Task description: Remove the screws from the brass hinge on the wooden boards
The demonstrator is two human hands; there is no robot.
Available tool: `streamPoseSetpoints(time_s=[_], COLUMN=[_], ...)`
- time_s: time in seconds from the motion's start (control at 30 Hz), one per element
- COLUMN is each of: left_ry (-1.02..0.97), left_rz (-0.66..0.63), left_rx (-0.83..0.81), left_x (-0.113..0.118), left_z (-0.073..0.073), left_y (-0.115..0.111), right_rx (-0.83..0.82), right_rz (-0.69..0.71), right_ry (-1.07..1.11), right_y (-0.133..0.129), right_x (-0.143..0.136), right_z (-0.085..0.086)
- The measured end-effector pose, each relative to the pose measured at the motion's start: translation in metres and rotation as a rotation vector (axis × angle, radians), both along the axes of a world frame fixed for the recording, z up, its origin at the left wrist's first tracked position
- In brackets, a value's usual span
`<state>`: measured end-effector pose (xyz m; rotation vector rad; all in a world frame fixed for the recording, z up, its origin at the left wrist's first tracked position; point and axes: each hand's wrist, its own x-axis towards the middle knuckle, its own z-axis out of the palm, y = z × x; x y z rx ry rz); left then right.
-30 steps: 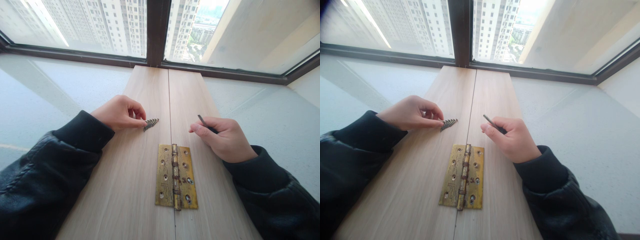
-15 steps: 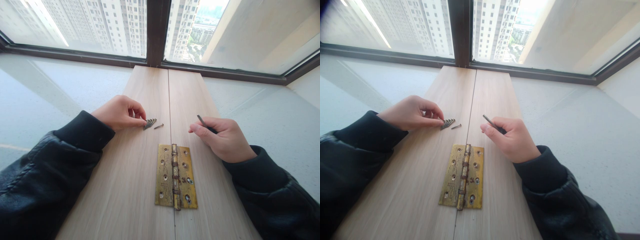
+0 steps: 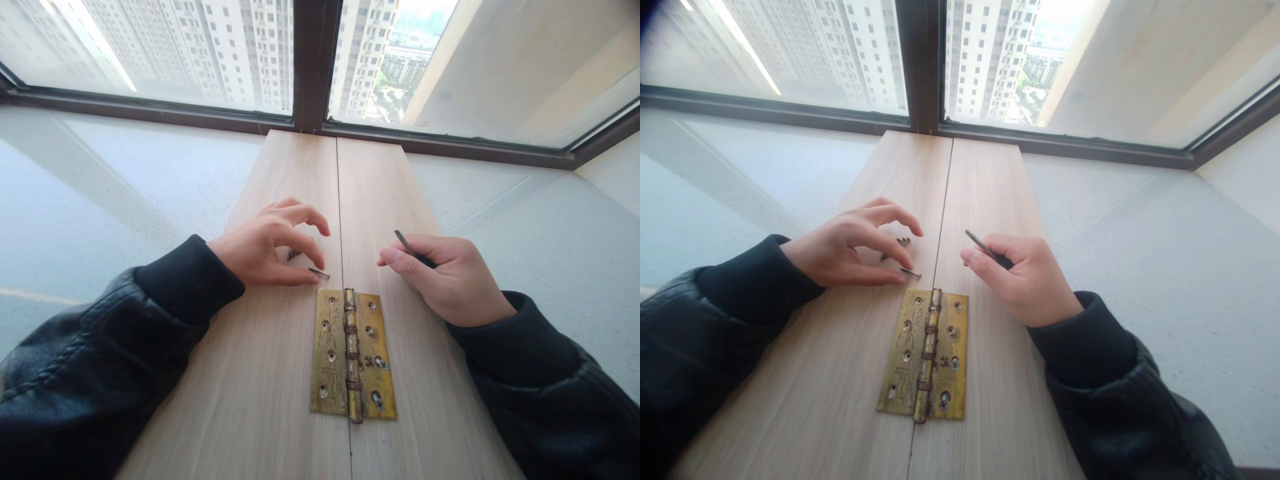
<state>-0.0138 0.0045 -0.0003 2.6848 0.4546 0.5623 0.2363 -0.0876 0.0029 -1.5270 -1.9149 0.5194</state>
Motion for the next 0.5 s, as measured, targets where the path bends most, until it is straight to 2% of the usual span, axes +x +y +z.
streamPoseSetpoints(time_s=[0.33, 0.5], left_ry=[-0.018, -0.012], left_rz=[0.034, 0.18], left_rx=[0.027, 0.078], left_x=[0.0022, 0.0043], left_z=[-0.0057, -0.003], left_y=[-0.0005, -0.0028], right_rx=[0.001, -0.017], right_rz=[-0.006, -0.003], right_ry=[-0.013, -0.007], right_y=[-0.0003, -0.0009], right_x=[-0.0007, -0.0001], right_z=[0.0008, 0.0012])
